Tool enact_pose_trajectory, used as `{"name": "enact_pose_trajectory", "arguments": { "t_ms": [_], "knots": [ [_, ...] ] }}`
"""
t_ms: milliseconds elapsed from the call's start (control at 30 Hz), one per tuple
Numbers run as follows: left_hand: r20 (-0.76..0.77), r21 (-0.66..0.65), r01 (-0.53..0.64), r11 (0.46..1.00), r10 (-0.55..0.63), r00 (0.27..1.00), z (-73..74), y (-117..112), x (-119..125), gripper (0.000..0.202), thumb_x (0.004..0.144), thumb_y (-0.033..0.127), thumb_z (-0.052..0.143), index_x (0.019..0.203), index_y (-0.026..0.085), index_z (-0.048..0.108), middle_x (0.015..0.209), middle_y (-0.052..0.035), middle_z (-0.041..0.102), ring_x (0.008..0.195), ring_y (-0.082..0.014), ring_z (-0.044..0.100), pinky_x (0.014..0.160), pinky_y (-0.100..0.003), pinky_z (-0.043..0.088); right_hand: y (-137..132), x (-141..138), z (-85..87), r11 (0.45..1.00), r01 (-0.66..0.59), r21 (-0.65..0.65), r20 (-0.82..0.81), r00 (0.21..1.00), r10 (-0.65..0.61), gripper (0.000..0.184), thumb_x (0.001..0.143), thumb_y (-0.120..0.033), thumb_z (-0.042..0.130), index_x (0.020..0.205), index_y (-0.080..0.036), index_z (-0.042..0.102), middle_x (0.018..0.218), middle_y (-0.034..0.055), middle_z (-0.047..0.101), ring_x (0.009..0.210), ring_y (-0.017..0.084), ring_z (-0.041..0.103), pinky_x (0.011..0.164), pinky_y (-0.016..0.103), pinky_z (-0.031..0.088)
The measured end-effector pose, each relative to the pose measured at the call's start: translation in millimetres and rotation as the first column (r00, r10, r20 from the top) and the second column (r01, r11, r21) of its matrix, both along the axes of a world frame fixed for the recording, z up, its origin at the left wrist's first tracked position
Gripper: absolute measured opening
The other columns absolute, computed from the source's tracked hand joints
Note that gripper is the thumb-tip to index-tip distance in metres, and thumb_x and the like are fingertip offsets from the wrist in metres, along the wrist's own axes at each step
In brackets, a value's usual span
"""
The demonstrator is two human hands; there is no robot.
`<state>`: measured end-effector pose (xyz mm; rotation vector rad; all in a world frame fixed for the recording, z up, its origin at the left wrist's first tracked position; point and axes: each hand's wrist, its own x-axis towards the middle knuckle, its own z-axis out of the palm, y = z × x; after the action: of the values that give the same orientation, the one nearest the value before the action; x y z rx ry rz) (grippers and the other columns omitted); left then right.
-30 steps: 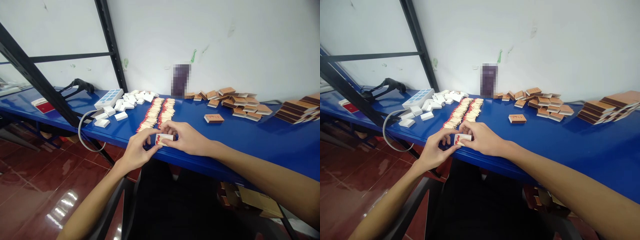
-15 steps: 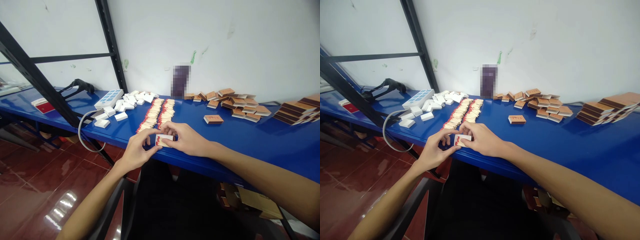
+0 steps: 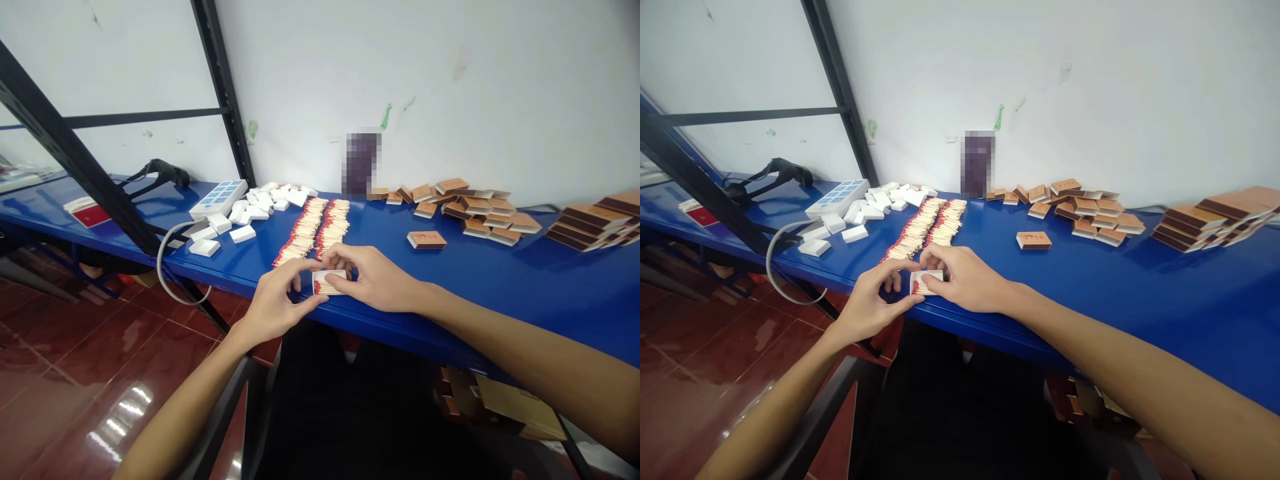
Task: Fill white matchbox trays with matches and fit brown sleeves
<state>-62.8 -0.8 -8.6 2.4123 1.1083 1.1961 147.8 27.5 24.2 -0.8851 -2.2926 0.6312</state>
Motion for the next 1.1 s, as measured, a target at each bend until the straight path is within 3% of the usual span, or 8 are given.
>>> {"name": "enact_pose_trajectory", "arguments": {
  "t_ms": [133,300,567,833,1100],
  "knots": [
    [-0.016,0.004,0.002,1.0,-0.002,1.0,1.1,-0.5,-0.1,0.038,0.081,0.03,0.077,0.115,0.021,0.063,0.089,0.0013,0.066,0.066,-0.0105,0.051,0.066,-0.024,0.044,10.9,6.8,-1.8,0.996,0.075,0.041,-0.024,0.997,-0.074,0.013,0.091,-0.025,0.051,0.087,-0.018,0.061,0.075,0.0003,0.062,0.064,0.013,0.053,0.061,0.026,0.039],
    [-0.063,-0.004,0.035,0.999,-0.035,0.997,5.2,-2.4,-1.4,0.028,0.082,0.034,0.074,0.106,0.021,0.066,0.092,-0.0002,0.068,0.068,-0.0117,0.053,0.069,-0.026,0.045,27.0,14.9,-4.4,0.977,0.16,0.14,0.083,0.981,-0.173,0.012,0.086,-0.021,0.054,0.08,-0.018,0.064,0.07,-0.0003,0.06,0.063,0.013,0.05,0.061,0.027,0.035],
    [-0.09,-0.02,0.05,0.999,-0.052,0.995,6.7,-2.6,-2.7,0.026,0.082,0.034,0.074,0.103,0.021,0.066,0.093,-0.0016,0.069,0.069,-0.0131,0.055,0.07,-0.027,0.045,32.6,18.6,-5.7,0.98,0.122,0.157,0.222,0.963,-0.156,0.013,0.086,-0.019,0.053,0.083,-0.018,0.066,0.071,0.0006,0.058,0.065,0.014,0.05,0.062,0.027,0.034],
    [-0.083,-0.013,0.056,0.998,-0.057,0.995,6.3,-2.9,-3.2,0.026,0.082,0.032,0.075,0.103,0.021,0.066,0.094,-0.0011,0.069,0.07,-0.0128,0.054,0.071,-0.027,0.045,28.3,18.8,-4.8,0.978,0.108,0.176,0.319,0.934,-0.161,0.013,0.092,-0.024,0.048,0.081,-0.019,0.053,0.083,0.0036,0.06,0.073,0.016,0.05,0.066,0.029,0.035],
    [-0.08,-0.02,0.047,0.999,-0.048,0.996,6.5,-2.5,-2.6,0.027,0.081,0.033,0.076,0.104,0.021,0.066,0.091,-0.0008,0.068,0.069,-0.0125,0.054,0.069,-0.027,0.045,23.4,23.8,-5.5,0.979,0.085,0.184,0.342,0.929,-0.145,0.017,0.098,-0.031,0.039,0.089,-0.02,0.05,0.089,0.0064,0.059,0.076,0.018,0.053,0.066,0.031,0.038]
  ]
}}
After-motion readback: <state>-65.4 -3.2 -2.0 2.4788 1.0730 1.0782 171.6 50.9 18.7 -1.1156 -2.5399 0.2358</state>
